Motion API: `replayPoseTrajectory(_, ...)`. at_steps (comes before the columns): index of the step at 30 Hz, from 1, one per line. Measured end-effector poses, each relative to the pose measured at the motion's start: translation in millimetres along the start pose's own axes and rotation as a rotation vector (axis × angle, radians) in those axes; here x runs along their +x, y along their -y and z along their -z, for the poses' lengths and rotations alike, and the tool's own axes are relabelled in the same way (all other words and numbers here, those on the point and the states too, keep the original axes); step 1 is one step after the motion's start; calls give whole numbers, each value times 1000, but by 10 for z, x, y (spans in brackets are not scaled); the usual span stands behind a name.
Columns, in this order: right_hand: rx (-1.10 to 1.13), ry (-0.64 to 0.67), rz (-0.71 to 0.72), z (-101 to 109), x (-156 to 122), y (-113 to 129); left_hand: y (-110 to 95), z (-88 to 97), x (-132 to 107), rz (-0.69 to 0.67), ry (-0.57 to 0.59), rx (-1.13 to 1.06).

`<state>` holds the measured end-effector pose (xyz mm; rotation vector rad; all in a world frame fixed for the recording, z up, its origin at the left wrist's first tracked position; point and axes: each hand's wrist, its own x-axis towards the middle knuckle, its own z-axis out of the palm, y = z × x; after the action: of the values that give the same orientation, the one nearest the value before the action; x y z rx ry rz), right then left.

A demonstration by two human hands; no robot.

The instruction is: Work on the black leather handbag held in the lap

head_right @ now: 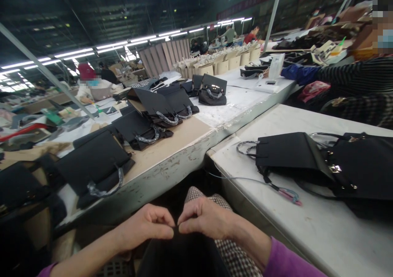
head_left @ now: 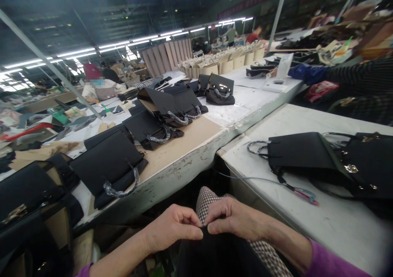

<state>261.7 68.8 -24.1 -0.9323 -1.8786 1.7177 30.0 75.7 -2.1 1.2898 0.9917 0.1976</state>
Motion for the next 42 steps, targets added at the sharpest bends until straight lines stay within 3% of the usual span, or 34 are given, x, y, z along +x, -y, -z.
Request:
replayPoseTrajectory(5, -77, 2, -100, 11, -147, 117, -69, 3, -36, 29, 49, 13)
replayPoseTrajectory(9, -197, -24, -68, -3, -301, 238, -127, -85, -100, 0, 84, 7)
replayPoseTrajectory(15, -279, -128, -65, -86, -392, 273, -126, -270, -150, -7, -116, 176)
replayPoseTrajectory(19, -223, -127, -51, -98, -392, 243, -144, -305, -147, 4, -181, 207)
replayPoseTrajectory(27, -181, -96, -100, -56, -383, 234, -191, -297, -131, -16, -110, 232)
replayPoseTrajectory(37, -131, -88, -67, -76, -433, 138, -90, -360, -65, 24, -144, 98)
replayPoseTrajectory(42, -117, -77, -61, -72, -426, 167, -150, -354, -105, 16, -133, 152)
